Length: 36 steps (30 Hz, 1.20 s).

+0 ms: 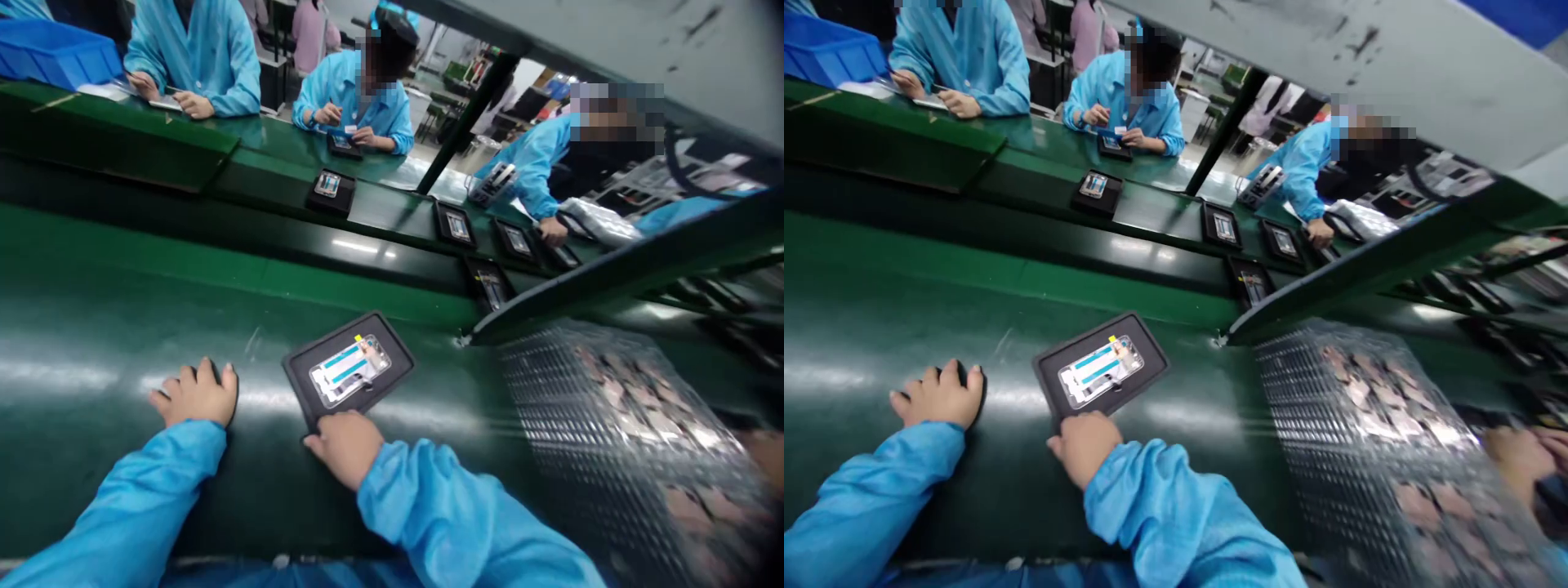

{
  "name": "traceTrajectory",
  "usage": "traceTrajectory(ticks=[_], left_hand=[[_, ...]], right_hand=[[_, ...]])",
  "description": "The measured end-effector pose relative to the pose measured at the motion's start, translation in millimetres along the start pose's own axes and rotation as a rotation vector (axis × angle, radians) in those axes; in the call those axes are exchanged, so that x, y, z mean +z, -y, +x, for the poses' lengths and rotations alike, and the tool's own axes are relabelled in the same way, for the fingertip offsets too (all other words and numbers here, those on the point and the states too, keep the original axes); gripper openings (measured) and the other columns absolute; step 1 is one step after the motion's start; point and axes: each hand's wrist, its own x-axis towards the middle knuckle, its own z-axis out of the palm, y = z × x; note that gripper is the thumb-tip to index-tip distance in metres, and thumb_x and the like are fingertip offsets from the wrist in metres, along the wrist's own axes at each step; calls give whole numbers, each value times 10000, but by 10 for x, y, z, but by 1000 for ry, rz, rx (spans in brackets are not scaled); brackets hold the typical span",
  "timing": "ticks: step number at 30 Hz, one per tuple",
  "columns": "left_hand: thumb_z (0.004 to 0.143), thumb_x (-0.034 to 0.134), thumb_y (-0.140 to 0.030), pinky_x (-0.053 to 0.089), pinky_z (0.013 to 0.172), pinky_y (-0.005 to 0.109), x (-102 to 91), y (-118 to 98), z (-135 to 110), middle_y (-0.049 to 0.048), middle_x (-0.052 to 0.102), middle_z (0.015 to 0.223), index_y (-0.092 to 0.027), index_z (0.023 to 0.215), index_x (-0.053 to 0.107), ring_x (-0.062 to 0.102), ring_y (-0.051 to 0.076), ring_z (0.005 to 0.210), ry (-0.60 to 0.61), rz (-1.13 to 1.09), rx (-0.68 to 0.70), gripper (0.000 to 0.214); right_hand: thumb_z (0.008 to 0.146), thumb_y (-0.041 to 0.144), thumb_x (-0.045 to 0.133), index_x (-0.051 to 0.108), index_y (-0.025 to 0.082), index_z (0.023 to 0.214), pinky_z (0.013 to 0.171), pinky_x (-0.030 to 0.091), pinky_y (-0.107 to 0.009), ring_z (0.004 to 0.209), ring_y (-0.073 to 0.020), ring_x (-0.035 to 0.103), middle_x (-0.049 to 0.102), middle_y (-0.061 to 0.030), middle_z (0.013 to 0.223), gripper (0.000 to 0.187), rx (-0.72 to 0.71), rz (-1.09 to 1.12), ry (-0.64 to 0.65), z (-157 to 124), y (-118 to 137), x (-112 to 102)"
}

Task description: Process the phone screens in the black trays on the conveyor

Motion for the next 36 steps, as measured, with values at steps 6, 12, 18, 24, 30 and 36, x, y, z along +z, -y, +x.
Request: traceTrajectory(ticks=[6, 12, 18, 24, 30, 36], left_hand=[[815, 244, -386, 219, 950, 562, -39, 248, -15, 181, 499, 1182, -108, 1081, 558, 398, 359, 1110, 71, -150, 157, 497], [811, 250, -335, 311, 951, 452, -31, 572, -450, 115, 623, 994, -127, 942, 615, 517, 259, 982, 144, -241, 293, 440], [832, 351, -397, 287, 965, 466, 35, 323, -1207, 70, 600, 1059, -196, 1045, 592, 458, 271, 1068, 36, -285, 748, 380], [842, 363, -385, 256, 968, 463, 78, 413, -1242, 41, 628, 1012, -247, 1071, 577, 483, 248, 1045, 66, -200, 738, 342], [830, 325, -431, 271, 973, 411, 125, 753, -1050, 43, 624, 1038, -247, 1043, 595, 473, 230, 1084, 135, -210, 771, 390], [819, 340, -431, 292, 969, 416, 198, 760, -1044, 53, 632, 1020, -242, 1004, 619, 491, 236, 1072, 49, -258, 781, 385]], right_hand=[[881, 438, 477, 595, 164, 951, 699, 422, -328, 749, -225, 572, 620, -53, 777, 307, -210, 316, -176, -63, 1016, 322], [880, 442, 485, 547, 211, 1103, 750, 420, -249, 864, -186, 562, 612, -22, 964, 327, -543, 533, -19, -201, 999, 408], [914, 278, 412, 571, 135, 1075, 807, 380, -292, 930, -221, 523, 577, -102, 1027, 268, 252, 196, -411, -424, -32, 363], [904, 249, 469, 640, 168, 879, 734, 382, -279, 799, -205, 554, 621, -51, 815, 191, 204, 61, -229, -605, 19, 541], [880, 312, 528, 573, 203, 1082, 774, 397, -255, 869, -194, 546, 608, -46, 939, 233, 80, 207, -120, -643, 208, 471], [891, 398, 460, 445, 252, 1233, 673, 434, -291, 825, -234, 568, 609, -58, 920, 372, 216, 175, -31, -347, 95, 272]])
